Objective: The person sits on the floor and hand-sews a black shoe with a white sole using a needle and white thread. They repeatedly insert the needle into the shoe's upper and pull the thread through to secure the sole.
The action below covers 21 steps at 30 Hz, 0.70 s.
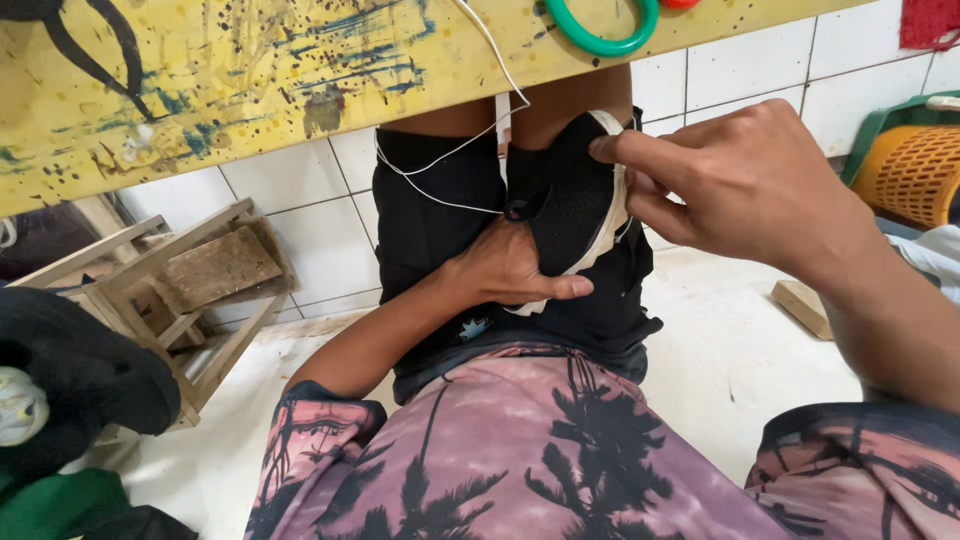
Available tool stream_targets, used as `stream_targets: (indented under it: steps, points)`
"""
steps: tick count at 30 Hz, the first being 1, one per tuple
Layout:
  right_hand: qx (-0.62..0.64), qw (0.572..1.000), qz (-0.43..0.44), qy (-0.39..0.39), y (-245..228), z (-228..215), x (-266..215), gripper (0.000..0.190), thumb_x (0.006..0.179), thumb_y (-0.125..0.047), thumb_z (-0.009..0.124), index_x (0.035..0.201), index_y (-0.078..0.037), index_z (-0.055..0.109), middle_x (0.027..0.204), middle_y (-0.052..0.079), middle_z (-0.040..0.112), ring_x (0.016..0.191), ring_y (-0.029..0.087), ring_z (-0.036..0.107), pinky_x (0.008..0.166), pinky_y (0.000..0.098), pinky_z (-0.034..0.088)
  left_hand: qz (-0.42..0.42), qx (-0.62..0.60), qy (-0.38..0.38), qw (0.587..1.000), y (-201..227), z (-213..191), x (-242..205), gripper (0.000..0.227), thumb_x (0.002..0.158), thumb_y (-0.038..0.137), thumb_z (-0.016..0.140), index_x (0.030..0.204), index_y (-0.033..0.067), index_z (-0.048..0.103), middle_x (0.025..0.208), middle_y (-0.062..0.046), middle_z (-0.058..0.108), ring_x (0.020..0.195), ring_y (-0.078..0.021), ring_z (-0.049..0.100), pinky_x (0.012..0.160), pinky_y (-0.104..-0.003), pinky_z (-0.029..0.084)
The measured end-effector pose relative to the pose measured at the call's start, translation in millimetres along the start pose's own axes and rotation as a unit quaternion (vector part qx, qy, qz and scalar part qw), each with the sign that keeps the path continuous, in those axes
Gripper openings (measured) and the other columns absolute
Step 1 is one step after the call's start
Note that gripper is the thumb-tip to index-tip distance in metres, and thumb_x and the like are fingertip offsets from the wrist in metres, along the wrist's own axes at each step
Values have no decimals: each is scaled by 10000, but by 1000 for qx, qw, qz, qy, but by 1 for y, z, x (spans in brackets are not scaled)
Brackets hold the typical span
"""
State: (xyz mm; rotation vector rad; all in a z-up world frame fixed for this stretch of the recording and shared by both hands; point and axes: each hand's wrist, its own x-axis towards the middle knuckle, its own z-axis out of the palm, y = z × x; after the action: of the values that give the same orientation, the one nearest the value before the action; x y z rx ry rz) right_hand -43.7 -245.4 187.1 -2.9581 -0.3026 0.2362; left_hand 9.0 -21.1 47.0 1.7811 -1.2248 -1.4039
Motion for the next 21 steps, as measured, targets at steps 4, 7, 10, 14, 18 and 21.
stream_targets:
  steps: [4, 7, 10, 14, 18, 21]
  points:
    - [2, 1000, -1, 0, -1, 3, 0, 219, 909, -161, 566, 1116, -215, 616, 505, -50, 536, 416, 232, 483, 423, 346, 328, -11, 8, 14, 1000, 3, 0, 1, 1066, 714, 747, 512, 1473, 28, 306, 1452, -293, 391, 1343, -432, 363, 1079, -449, 318]
    - [34, 999, 3, -25, -1, -5, -1, 253, 927, -174, 563, 1179, -189, 582, 537, -11, 580, 427, 256, 517, 427, 365, 364, 14, 17, 37, 999, 3, 1, -2, 1095, 724, 748, 521, 1467, -22, 284, 1472, -299, 361, 1367, -425, 335, 1118, -445, 278]
    - [60, 995, 47, -60, -4, -13, -6, 257, 968, -225, 548, 1210, -147, 510, 537, 15, 595, 452, 303, 532, 456, 398, 403, 95, 44, 74, 992, 3, 0, -10, 982, 803, 709, 486, 1400, -62, 364, 1400, -307, 441, 1307, -449, 398, 1103, -465, 303]
    - [82, 993, 60, -57, -7, -17, -17, 65, 996, -172, 578, 1043, -149, 539, 576, -6, 586, 484, 235, 543, 485, 368, 426, 181, 24, 158, 970, 4, -3, -35, 644, 944, 535, 432, 892, -98, 540, 942, -292, 569, 848, -452, 536, 743, -497, 423]
    - [101, 992, 54, -55, -7, -21, -20, 56, 1021, -162, 568, 979, -126, 555, 603, 37, 585, 536, 245, 574, 460, 384, 423, 232, -48, 323, 916, 3, 3, -63, 352, 972, 267, 561, 1090, -60, 613, 1059, -228, 653, 1030, -381, 646, 951, -442, 516]
    - [110, 990, 60, -62, -7, -18, -20, 51, 1015, -161, 570, 1013, -110, 570, 657, 55, 610, 606, 278, 612, 530, 418, 471, 147, -135, 492, 848, 17, -8, -72, 61, 934, 83, 585, 924, 33, 619, 964, -132, 616, 784, -170, 585, 606, -242, 466]
